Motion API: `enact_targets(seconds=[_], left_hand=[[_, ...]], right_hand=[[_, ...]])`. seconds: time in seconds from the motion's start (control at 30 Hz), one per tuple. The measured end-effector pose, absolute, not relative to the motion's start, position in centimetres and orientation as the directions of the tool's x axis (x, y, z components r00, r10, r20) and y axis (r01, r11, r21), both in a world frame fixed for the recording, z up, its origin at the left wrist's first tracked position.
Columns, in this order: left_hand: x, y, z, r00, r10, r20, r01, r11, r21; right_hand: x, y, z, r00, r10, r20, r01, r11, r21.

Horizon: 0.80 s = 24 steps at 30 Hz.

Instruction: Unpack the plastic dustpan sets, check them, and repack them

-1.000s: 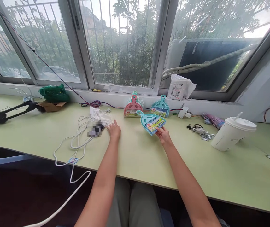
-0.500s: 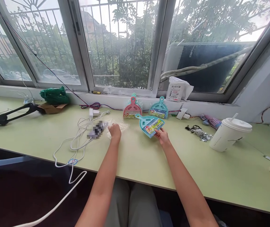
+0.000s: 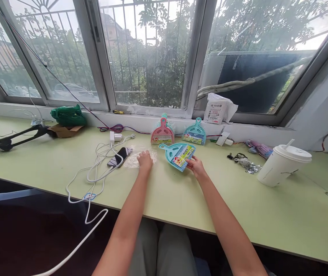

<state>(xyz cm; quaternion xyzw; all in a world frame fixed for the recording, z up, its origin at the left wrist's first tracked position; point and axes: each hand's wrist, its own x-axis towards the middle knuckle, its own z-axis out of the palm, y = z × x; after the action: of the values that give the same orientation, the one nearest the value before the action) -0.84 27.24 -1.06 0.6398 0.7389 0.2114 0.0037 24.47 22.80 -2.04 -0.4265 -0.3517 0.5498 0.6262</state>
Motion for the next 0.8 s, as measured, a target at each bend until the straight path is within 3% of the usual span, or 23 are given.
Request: enact_targets(seconds=[0.17,0.37,0.57,0.8], left_hand=[[-0.9,26.8,-0.7,-0.144,0.966,0.212,0.949,0.075,0.305],[-0.7,26.9,-0.6,-0.127,0.907,0.401,0.930,-0.032,0.367],[0.3,27.1,-0.9,0.018,0.880,0.475,0.899,-0.223,0.377],[1.3,27.0,-0.7,0.105,0.830,0.548,0.690,-0.457,0.561]], right_hand=[[23.5,22.5,-1.8,0.059,0.998,-0.023,-0.351,-0.001,-0.936],[22.8,22.4,-1.8,0.029,0.998,-0.048,-0.305,-0.036,-0.952],[22.4,22.4,-1.7,0.075,0.997,0.007,-0.333,0.032,-0.943],[22.4,22.5,-1.6,0.037,0.999,0.018,-0.318,0.029,-0.948]])
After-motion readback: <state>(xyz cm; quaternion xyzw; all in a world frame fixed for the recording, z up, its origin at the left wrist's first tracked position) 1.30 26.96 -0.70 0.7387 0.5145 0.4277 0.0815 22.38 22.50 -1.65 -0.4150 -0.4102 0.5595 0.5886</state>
